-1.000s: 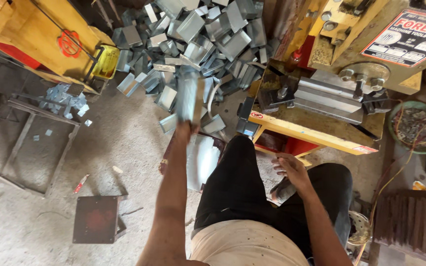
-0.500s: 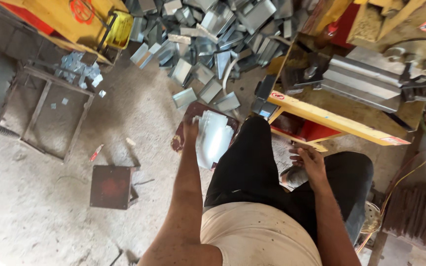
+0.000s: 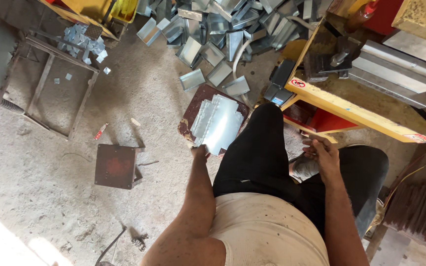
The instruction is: The person bends metal sheets using a power press machine. The person places each sheet into the machine, operates the press, and then moves the finished part to a pile on the floor.
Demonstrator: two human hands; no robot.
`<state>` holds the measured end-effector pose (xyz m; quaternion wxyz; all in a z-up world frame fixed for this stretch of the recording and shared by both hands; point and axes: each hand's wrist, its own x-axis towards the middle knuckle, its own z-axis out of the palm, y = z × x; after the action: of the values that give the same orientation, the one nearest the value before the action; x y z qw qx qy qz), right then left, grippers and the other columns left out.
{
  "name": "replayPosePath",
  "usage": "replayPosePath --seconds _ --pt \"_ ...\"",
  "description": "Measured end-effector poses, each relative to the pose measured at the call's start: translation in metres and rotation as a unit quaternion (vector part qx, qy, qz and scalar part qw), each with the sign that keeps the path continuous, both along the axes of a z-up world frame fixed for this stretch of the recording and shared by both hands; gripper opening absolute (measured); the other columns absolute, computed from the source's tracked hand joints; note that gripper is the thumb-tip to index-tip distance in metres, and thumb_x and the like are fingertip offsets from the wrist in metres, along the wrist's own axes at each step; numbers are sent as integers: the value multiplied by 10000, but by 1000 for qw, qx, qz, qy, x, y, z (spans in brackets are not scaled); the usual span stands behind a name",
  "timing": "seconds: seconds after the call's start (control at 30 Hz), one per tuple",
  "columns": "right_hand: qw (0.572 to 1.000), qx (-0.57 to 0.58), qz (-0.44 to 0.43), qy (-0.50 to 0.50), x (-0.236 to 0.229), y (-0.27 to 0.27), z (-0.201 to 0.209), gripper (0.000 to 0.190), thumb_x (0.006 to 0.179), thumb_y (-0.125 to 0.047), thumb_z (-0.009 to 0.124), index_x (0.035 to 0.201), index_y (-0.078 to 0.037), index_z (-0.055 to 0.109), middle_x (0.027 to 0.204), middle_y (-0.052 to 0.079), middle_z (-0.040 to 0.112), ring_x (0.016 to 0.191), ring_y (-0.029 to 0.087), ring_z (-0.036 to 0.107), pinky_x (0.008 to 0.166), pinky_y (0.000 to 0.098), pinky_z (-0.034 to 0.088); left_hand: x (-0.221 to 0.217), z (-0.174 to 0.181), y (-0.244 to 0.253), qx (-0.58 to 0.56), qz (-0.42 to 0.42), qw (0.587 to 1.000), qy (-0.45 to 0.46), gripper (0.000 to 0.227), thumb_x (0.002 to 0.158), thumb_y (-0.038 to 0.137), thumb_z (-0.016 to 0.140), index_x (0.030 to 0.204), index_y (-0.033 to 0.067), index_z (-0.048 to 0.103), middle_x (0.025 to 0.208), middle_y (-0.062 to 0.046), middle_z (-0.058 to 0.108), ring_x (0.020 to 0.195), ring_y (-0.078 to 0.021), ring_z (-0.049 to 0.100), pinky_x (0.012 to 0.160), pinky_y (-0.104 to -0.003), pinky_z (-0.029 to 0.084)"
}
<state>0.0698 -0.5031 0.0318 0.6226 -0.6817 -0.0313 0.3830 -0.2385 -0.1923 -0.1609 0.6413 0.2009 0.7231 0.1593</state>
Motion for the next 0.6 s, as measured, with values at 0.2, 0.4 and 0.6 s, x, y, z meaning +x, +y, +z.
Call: replayPosePath --seconds 0.2,0.4,0.6 --pt "1000 -13 -23 2 2 -2 7 295 1061 -194 574 1266 8 642 1122 141 732 931 200 707 800 325 583 16 20 -1 -36 104 993 31 786 826 48 719 1461 152 268 1328 -155 543 1085 -325 611 797 -517 593" --pt "1000 -12 -21 3 4 -8 0 299 1069 -198 567 1277 3 642 1114 149 731 906 198 692 808 329 588 20 13 5 -50 110 990 74 827 832 94 698 1524 132 247 1424 -211 492 1192 -374 587 835 -574 586" --pt "999 -10 -28 21 6 -13 -10 292 1070 -199 553 1278 -10 635 1123 145 734 907 192 699 794 326 580 27 18 9 -110 62 987 96 979 859 122 815 1519 52 95 1422 -260 421 1248 -429 532 899 -634 554"
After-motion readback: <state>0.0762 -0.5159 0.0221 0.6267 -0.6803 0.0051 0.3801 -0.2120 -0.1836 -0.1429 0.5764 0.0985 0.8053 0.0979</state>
